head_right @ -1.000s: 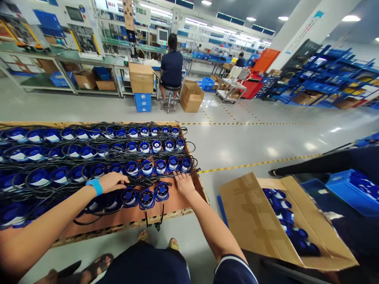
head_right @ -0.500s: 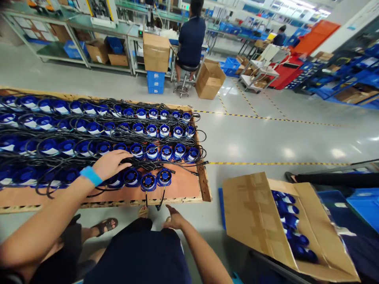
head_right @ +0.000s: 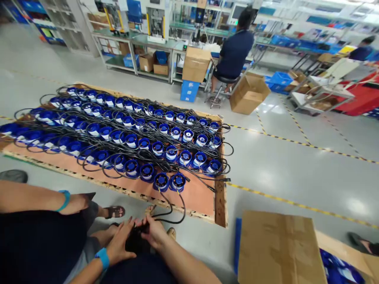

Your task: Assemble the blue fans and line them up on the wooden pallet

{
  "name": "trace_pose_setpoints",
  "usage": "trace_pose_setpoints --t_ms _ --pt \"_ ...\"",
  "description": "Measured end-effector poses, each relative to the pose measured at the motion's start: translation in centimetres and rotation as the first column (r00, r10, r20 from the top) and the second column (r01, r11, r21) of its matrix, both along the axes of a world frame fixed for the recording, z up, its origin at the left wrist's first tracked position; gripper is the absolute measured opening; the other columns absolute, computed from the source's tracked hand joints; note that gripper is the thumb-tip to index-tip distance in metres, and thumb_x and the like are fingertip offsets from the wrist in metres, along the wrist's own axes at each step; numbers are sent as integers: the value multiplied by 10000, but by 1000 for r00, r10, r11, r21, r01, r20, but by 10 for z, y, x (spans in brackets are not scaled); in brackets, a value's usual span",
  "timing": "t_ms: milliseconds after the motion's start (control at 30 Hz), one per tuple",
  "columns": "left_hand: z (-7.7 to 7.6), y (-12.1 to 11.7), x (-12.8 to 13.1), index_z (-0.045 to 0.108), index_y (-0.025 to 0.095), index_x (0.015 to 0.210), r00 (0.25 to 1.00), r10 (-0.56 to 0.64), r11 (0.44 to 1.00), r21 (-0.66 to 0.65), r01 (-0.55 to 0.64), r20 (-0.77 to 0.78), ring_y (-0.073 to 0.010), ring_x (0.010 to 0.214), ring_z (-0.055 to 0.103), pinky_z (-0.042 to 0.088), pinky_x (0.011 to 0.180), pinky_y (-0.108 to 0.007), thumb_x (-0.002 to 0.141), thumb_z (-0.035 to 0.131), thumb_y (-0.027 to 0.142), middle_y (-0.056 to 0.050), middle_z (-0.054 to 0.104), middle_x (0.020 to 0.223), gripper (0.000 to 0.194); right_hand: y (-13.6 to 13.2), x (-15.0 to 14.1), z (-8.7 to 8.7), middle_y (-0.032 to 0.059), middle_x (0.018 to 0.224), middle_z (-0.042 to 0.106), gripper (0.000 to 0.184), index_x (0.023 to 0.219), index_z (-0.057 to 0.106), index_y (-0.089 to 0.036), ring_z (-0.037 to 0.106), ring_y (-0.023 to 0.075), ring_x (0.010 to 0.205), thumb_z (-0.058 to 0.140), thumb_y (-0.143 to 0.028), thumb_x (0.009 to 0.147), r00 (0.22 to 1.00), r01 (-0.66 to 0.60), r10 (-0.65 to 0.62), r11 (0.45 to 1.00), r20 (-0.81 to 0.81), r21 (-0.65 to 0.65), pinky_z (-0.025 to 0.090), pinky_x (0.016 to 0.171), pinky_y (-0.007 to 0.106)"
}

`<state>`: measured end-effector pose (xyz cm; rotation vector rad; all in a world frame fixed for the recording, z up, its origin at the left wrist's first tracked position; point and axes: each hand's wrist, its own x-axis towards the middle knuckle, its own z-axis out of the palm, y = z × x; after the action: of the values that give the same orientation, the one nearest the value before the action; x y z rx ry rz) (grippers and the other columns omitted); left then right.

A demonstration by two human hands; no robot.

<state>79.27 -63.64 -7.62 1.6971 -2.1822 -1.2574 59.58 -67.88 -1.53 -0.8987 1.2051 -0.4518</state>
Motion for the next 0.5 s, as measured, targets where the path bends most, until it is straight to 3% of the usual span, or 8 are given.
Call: trace_pose_setpoints --t_ms 67,133,233,267,300,367,433,500 --pt "23 7 0 632 201 1244 986 -21 994 101 38 -163 -393 1243 580 396 1112 -562 694 724 512 -141 684 1267 639 16 -8 27 87 1037 708 655 843 561 -201 672 195 920 497 -852 807 903 190 -288 933 319 306 538 810 342" --pt "56 9 -1 669 169 1012 945 29 964 258 60 -327 -310 923 700 557 867 -438 811 604 552 -91 737 945 438 28 -27 57 70 1123 691 615 945 619 -212 664 183 963 608 -804 779 801 258 -418 887 428 383 530 869 348" --pt "110 2 3 572 183 854 873 220 851 524 47 -435 -185 519 612 503 509 -289 813 605 599 12 599 590 420 45 -72 98 58 1074 713 482 1077 683 -229 674 174 856 658 -656 854 946 143 -142 990 290 18 545 790 315" --pt "128 -2 6 543 197 836 849 286 788 613 55 -444 -160 438 559 465 447 -265 788 635 587 42 545 519 404 52 -87 110 49 968 728 397 1026 707 -226 669 166 777 667 -592 878 990 43 -14 978 142 -203 541 736 294" --pt "147 -7 10 524 209 819 822 339 716 693 90 -457 -151 384 520 438 404 -253 755 663 560 61 503 463 382 58 -100 121 38 858 726 315 955 720 -222 658 158 712 686 -528 887 997 -71 62 894 -35 -442 534 700 277" --pt "184 -16 16 516 219 761 766 396 561 794 235 -506 -165 344 503 424 361 -255 695 673 496 61 465 395 326 68 -114 140 30 781 720 234 902 720 -242 668 172 726 742 -471 857 949 -271 -9 483 -315 -832 542 756 289" --pt "221 -25 16 538 212 692 722 408 421 817 394 -559 -195 358 537 431 344 -276 648 656 466 27 481 387 284 69 -109 157 25 944 745 315 1047 699 -333 686 212 940 820 -459 785 897 -397 -212 -4 -388 -918 512 972 373" --pt "254 -31 10 574 197 648 720 370 339 807 483 -586 -210 378 556 450 345 -309 633 653 451 -8 530 427 267 60 -88 171 -5 1146 711 506 1206 616 -460 609 243 1188 838 -500 753 858 -470 -365 -274 -362 -839 378 1144 501"
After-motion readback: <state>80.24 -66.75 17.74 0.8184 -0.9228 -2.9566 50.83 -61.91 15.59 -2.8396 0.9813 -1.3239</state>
